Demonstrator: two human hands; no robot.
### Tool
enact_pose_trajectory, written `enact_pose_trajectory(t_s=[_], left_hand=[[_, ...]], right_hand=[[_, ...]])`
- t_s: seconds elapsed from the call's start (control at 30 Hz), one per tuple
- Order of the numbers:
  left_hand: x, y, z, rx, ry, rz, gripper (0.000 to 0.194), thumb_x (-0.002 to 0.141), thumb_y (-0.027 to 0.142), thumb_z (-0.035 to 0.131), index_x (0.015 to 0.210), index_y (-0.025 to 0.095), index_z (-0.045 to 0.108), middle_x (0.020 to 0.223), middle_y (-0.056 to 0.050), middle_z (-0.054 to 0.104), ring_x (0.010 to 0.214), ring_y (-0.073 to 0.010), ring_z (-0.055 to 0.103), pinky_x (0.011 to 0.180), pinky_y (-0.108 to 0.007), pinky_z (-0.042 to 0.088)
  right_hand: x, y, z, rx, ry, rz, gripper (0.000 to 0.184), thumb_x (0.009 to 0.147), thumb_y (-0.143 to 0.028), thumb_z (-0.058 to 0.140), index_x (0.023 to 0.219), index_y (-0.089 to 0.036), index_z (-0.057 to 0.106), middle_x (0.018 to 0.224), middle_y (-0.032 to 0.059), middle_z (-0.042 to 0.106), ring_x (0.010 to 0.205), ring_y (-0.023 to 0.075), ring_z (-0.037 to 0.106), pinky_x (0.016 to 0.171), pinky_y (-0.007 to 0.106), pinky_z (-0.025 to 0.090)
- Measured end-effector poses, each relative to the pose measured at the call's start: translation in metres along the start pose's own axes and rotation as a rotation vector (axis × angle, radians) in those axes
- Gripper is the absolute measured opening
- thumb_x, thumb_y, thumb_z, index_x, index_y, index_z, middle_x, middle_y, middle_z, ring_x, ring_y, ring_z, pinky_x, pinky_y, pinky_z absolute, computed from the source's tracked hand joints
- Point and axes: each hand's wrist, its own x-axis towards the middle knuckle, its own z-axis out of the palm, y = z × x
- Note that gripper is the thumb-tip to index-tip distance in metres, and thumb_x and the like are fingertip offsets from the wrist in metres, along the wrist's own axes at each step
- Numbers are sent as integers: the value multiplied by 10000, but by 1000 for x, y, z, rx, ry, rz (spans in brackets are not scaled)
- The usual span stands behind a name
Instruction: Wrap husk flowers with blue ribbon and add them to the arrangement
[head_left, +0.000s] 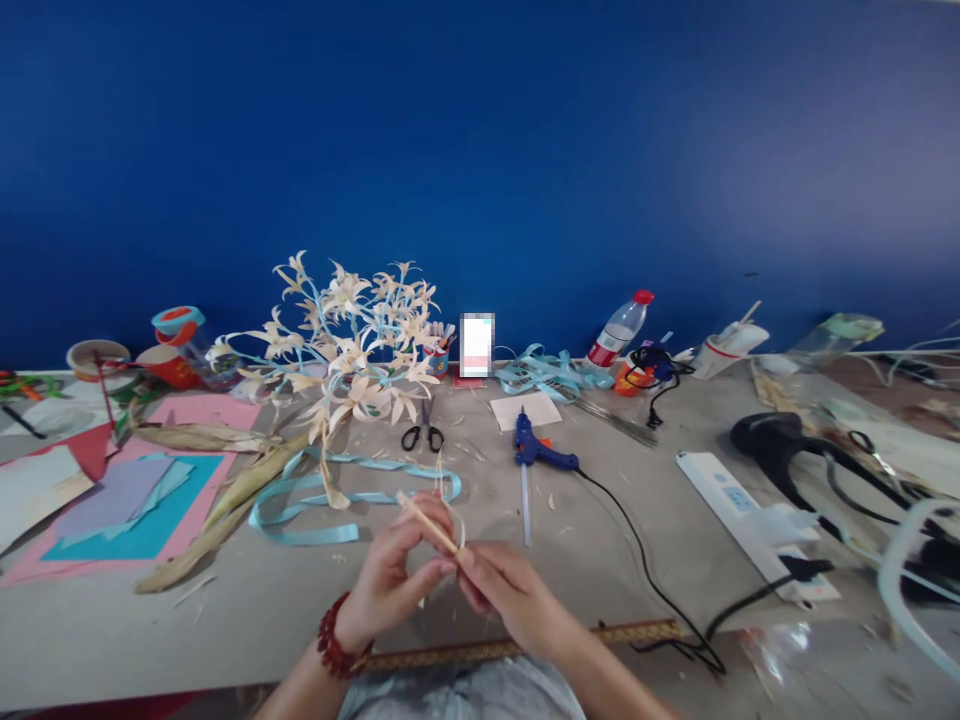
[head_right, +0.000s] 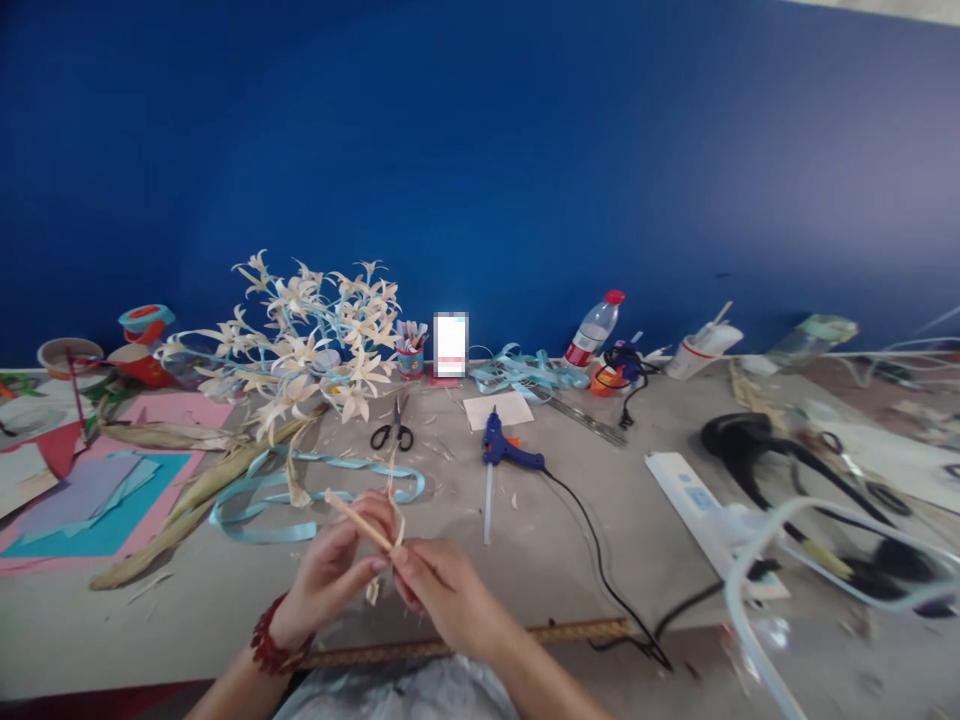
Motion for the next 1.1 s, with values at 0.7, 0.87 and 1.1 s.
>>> enact_pose_trajectory(t_s=[0.7, 0.87, 1.1], left_hand=[[1, 7, -7, 124, -73, 50, 81, 891, 236, 550, 853, 223, 621, 816, -40, 640, 867, -217, 587, 992, -440, 343], [0, 3, -12, 34, -81, 47, 157, 906, 305, 546, 812, 226, 643, 781, -38, 645, 828, -212, 596, 973, -438, 362], [-1, 1, -17, -156, -86, -15, 155, 873, 299, 606, 755, 210, 652, 713, -32, 618, 754, -198, 564, 957, -456, 359]], right_hand=[[-1, -5, -2, 153, -126, 82, 567, 909, -618, 443, 573, -163, 479, 487, -41, 420, 445, 66, 350, 426, 207, 223], [-1, -3, -3, 601, -296, 235, 502, 879, -554, 542, 560, -178, 447, 422, -71, 372, 355, 57, 299, 360, 196, 188], [1, 2, -20, 923, -619, 297, 514, 892, -543, 515, 533, -195, 396, 375, -94, 311, 295, 46, 209, 302, 158, 215]])
